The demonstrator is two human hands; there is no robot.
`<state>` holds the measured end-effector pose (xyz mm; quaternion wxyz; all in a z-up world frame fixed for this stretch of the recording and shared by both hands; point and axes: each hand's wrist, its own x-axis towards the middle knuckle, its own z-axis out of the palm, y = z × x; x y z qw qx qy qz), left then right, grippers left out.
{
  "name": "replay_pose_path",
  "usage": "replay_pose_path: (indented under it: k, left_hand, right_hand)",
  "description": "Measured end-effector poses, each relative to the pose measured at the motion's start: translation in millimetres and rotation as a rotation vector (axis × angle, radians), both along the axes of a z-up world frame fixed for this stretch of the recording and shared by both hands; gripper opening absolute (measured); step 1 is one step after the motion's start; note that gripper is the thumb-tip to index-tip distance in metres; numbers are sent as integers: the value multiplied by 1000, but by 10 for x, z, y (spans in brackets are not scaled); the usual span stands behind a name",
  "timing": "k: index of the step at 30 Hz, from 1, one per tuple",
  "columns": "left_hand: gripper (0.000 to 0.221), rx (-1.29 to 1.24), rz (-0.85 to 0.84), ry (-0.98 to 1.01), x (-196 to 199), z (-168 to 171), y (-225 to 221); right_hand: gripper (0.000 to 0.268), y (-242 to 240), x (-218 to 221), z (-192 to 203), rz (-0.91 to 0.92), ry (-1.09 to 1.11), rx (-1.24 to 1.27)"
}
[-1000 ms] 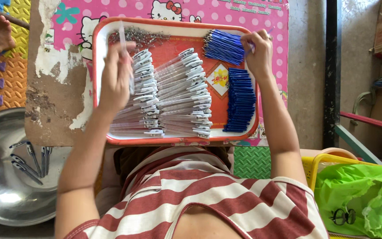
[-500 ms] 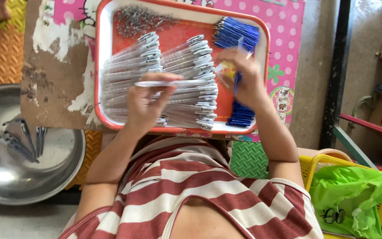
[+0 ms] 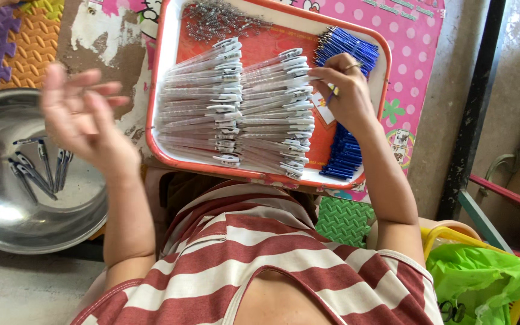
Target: The person assembles pens by inserting ink cartridges and springs into pen barrels, then placing the finished pens into a metal bowl.
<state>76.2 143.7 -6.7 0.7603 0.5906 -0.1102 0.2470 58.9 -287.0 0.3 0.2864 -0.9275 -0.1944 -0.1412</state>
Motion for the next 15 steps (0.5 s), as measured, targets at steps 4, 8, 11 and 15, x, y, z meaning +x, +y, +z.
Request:
replay_pose_path:
  k: [4, 8, 11, 15]
  left_hand:
    - [35, 173, 236, 66, -24, -197, 507]
    - [36, 220, 297, 63, -31, -441, 764]
    - [34, 259, 276, 97, 41, -548, 695]
    - [34, 235, 304, 145, 87, -612, 509]
  right_hand:
    - [26, 67, 69, -188, 32, 55, -11]
    - [30, 100, 38, -180, 35, 92, -121]
    - [27, 168, -23, -6, 25, 104, -98]
    - [26, 182, -188, 246, 68, 104, -4]
